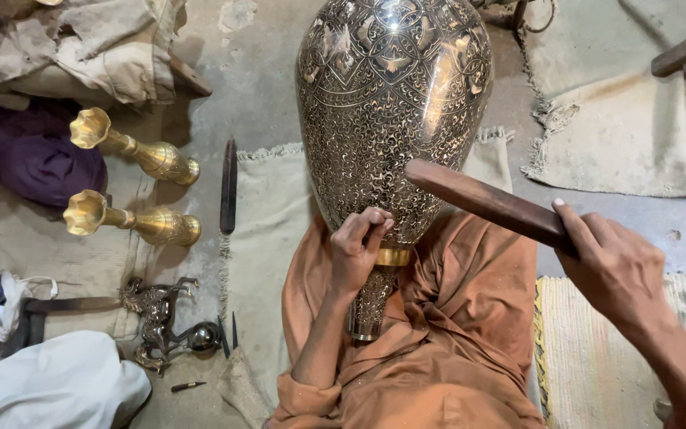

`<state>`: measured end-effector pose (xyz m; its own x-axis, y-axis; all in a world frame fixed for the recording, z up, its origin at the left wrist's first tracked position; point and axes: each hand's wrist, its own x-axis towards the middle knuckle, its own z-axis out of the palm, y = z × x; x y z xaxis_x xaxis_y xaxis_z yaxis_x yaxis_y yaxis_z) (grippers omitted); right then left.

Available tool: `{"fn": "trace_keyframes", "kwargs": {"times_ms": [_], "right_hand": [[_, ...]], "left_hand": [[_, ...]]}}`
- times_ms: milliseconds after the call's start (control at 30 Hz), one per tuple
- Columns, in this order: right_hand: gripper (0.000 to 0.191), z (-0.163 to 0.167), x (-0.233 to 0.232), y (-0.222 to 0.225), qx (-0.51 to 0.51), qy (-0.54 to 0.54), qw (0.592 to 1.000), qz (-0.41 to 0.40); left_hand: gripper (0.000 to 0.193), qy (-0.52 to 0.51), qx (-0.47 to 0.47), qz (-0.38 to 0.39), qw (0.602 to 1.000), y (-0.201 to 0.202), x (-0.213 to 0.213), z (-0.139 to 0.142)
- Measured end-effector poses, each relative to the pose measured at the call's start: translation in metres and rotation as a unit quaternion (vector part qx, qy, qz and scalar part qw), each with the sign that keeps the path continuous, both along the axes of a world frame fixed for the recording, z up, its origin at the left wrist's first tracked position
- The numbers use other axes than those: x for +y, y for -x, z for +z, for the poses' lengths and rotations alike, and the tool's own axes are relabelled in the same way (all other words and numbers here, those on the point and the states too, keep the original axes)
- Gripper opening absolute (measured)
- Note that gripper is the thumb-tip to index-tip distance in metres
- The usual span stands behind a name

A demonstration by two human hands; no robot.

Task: The person sits on the floor with a large engraved metal vase held between the legs, positions a chisel against the vase surface with one hand, and taps the chisel with a wooden mallet held in the other hand to carve decorative patterns, repositioning the chisel repeatedly across the surface.

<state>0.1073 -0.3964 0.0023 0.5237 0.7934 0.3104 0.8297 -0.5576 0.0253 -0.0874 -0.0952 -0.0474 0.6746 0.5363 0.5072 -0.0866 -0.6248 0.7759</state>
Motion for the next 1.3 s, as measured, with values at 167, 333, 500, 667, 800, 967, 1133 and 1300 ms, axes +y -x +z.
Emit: {"fn": "trace_keyframes", "kwargs": {"times_ms": [167,333,500,667,800,967,1133,1300], "right_hand": [[0.048,0.036,0.02,-0.007,-0.108,0.022,0.992,0.056],[0.054,0.054,0.053,0.0,-0.06,-0.056,0.992,0.1],[0.069,0.062,0.075,0.004,-0.156,0.008,0.969,0.191],[0.066,0.068,0.087,0.007,0.057,-0.12,0.976,0.172],[0.08,0.069,0.084,0.002,-0.102,0.058,0.975,0.188],[0.071,0.058,0.085,0.001,0.078,-0.132,0.97,0.188],[0.072,0.061,0.086,0.001,-0.113,0.021,0.98,0.164],[0.07,0.064,0.085,0.007,0.125,-0.205,0.953,0.187]], "left_hand": [[0.019,0.011,0.01,0.009,1.0,-0.003,0.002,-0.005],[0.022,0.014,0.005,0.02,1.0,-0.002,0.001,-0.018],[0.022,-0.025,0.08,0.057,0.995,0.0,0.005,-0.023],[0.021,-0.001,-0.002,0.031,1.0,0.0,0.002,-0.017],[0.02,-0.046,0.052,0.072,0.995,0.0,0.002,-0.013],[0.023,-0.016,-0.026,0.016,0.999,0.001,0.0,-0.015],[0.024,-0.037,0.048,0.054,0.997,-0.003,0.005,-0.02],[0.026,-0.043,0.033,0.027,0.998,0.001,0.005,-0.022]]}}
